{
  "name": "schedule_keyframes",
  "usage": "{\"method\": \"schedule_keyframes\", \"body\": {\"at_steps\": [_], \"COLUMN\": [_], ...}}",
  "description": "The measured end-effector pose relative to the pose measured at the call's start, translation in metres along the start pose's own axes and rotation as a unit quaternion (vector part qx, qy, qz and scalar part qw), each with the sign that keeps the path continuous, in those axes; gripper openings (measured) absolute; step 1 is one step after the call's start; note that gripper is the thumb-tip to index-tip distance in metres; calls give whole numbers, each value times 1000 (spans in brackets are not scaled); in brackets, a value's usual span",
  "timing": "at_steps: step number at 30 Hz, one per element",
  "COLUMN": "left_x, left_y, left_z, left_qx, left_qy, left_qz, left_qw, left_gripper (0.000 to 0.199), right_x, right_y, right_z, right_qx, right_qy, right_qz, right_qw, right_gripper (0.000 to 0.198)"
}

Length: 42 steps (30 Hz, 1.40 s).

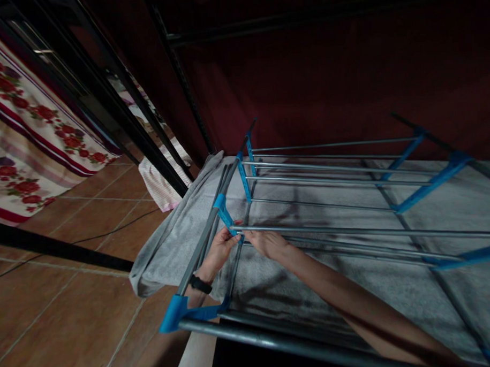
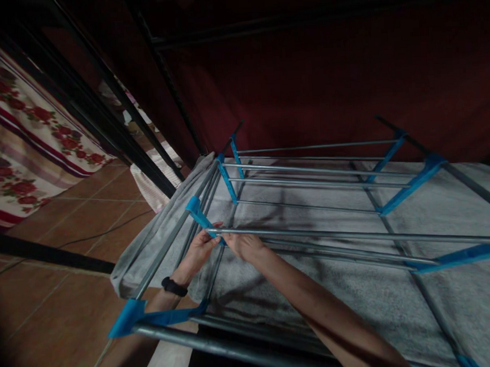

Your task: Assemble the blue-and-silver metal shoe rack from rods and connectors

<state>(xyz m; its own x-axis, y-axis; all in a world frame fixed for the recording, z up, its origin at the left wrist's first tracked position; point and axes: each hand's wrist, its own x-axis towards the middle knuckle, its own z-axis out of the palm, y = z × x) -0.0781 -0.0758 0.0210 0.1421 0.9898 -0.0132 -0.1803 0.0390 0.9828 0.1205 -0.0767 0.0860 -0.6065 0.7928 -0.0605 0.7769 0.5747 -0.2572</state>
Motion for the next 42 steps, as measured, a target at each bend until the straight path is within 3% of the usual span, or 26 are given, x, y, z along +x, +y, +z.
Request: {"method": "schedule_keyframes", "body": {"at_steps": [8,16,21,26,30,33,37,42], "left_x": [1,1,2,-6,-11,-10,-9,-6], "left_y": [-1,-1,-8,-33,-47,-46,-45,-58], "left_z": [-1,5,-11,-36,-33,-22,-11,-7], "left_qx": [23,142,138,124,151,210,286,295], "left_qy": [-15,-10,-40,-9,-1,1,6,42], "left_qz": [11,22,35,25,16,36,61,60], "left_qw": [1000,990,989,992,988,977,956,953], "left_gripper": [54,61,73,78,70,53,51,38], "right_x": [3,5,-6,-47,-66,-58,-36,-24], "right_y": [0,-4,5,14,11,10,14,16], "right_z": [5,0,-5,5,22,33,39,41], "right_qx": [-20,-11,-7,-68,-71,-53,-13,-3], "right_qy": [-9,-19,-11,52,12,-6,-43,-52], "right_qz": [-7,5,13,-75,-128,-58,89,88], "right_qw": [1000,1000,1000,994,989,997,995,995], "right_gripper": [49,46,43,44,42,47,49,42]}}
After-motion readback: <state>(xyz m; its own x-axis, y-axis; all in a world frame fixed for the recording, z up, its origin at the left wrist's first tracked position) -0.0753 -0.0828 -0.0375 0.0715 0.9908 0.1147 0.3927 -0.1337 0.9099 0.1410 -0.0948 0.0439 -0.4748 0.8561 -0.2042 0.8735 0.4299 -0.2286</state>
